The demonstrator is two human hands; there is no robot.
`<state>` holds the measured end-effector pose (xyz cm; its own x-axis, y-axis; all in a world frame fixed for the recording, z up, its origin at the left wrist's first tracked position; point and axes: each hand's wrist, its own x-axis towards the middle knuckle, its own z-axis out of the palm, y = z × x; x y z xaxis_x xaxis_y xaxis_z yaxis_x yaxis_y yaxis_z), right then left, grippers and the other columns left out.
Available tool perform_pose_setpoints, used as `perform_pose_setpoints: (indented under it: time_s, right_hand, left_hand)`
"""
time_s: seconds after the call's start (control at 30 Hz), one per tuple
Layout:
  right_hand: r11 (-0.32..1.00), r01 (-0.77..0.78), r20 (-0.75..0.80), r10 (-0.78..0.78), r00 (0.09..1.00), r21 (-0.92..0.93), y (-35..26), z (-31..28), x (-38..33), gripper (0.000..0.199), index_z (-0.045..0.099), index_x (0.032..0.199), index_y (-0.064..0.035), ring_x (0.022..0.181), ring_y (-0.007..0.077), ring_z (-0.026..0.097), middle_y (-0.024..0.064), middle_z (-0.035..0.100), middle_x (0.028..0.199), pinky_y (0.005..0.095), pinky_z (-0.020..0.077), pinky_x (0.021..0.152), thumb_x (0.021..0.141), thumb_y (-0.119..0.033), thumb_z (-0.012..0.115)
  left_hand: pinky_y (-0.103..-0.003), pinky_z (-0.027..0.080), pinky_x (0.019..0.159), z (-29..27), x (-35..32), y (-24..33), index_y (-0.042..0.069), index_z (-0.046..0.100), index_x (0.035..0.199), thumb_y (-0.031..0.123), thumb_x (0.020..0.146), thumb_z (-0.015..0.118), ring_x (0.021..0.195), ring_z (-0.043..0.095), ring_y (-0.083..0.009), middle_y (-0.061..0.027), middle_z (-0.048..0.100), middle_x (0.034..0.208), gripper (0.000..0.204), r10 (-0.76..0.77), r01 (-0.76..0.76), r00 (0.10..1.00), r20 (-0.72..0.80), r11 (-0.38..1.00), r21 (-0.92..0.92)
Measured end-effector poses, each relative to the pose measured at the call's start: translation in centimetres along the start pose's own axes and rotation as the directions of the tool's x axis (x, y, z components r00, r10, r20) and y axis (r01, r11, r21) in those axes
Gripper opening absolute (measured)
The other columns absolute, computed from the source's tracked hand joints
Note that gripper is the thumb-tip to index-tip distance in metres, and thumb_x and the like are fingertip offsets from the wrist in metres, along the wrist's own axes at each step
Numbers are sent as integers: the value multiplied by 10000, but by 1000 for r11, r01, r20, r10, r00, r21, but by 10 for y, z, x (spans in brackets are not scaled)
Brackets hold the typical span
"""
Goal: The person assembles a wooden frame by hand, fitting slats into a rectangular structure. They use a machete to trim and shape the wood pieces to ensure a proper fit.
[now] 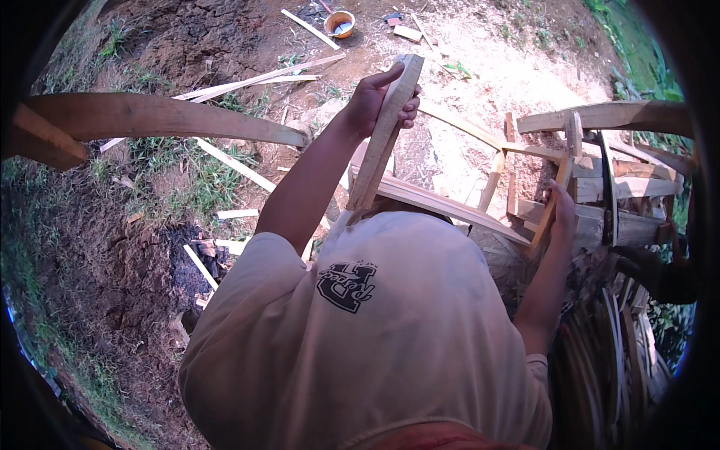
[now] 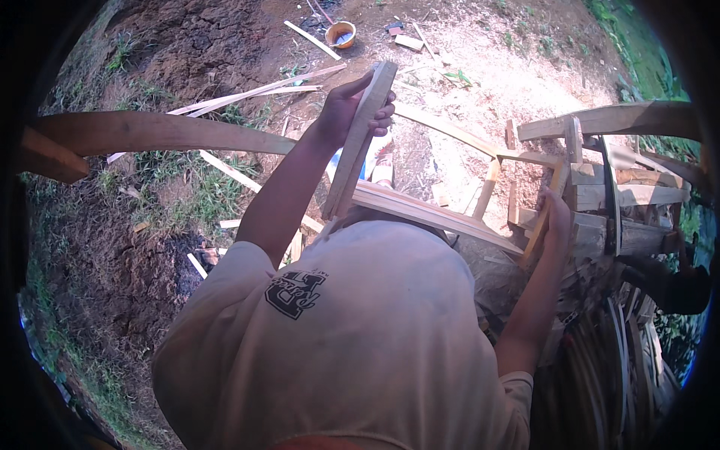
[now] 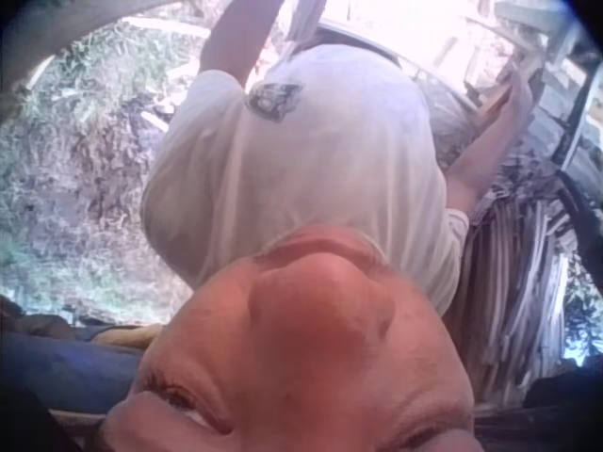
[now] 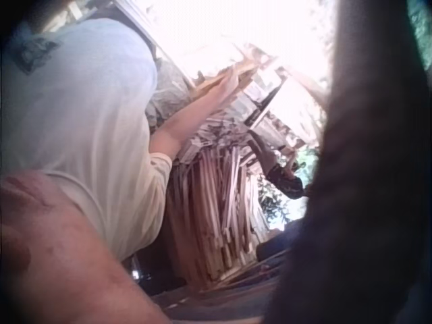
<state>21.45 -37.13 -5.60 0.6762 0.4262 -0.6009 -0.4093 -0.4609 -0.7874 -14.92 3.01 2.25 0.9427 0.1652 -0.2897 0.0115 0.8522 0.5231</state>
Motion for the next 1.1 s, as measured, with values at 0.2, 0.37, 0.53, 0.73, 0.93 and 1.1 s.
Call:
perform_pose_setpoints:
  time_s: [0.2, 0.37, 0.53, 0.73, 0.93, 1.1]
  right_hand:
    - [992, -128, 90, 128, 988, -12, 60, -17, 46, 488, 644, 1195, -24, 863, 182, 653, 67, 662, 935, 309, 516, 788, 980, -452, 740]
    - [986, -155, -36, 153, 988, -60, 110, 7, 49, 738, 547, 1445, -20, 1187, 256, 608, 129, 644, 1269, 432, 462, 1034, 965, -552, 721]
    - [998, 1, 157, 10, 987, -67, 49, 108, -42, 750, 522, 1480, 24, 1378, 302, 534, 170, 637, 1384, 423, 345, 1182, 1023, -566, 603]
    - [983, 117, 655, -182, 733, 143, -34, 199, -128, 784, 442, 1521, 61, 1421, 294, 507, 217, 548, 1501, 432, 341, 1211, 995, -460, 703]
    - [965, 56, 458, -172, 872, 255, -32, 231, -134, 398, 554, 1138, -20, 813, 149, 667, 47, 580, 905, 359, 591, 844, 876, -161, 818]
    - [994, 38, 371, -75, 926, 105, -48, 219, -121, 272, 548, 1059, -44, 620, 110, 568, 20, 555, 765, 352, 583, 728, 843, -47, 713]
  left_hand:
    - [-309, 506, 636, 56, 27, 10, -41, 505, 1152, 533, 991, 645, 623, 492, -132, -83, 511, 826, 612, -58, 50, 980, -188, 998, -50]
    - [-305, 525, 629, 116, 57, -5, -31, 534, 1147, 456, 935, 704, 658, 527, -151, -105, 531, 845, 558, -54, 86, 976, -210, 986, 143]
    - [-339, 524, 644, 137, 86, -39, -14, 557, 1198, 472, 919, 725, 783, 570, -190, -114, 534, 904, 585, 18, 74, 953, -304, 954, 290]
    - [-313, 523, 633, 135, 101, -67, -62, 569, 1158, 567, 908, 723, 747, 589, -183, -107, 546, 875, 695, 140, 75, 929, -343, 835, 545]
    - [-310, 566, 661, 123, 117, -79, -29, 536, 1103, 576, 945, 676, 682, 576, -153, -73, 523, 822, 641, 274, -65, 900, -339, 854, 517]
    - [-371, 617, 792, 106, 127, -87, -119, 465, 1256, 577, 968, 644, 759, 670, -222, -117, 564, 892, 774, 299, -188, 914, -275, 911, 366]
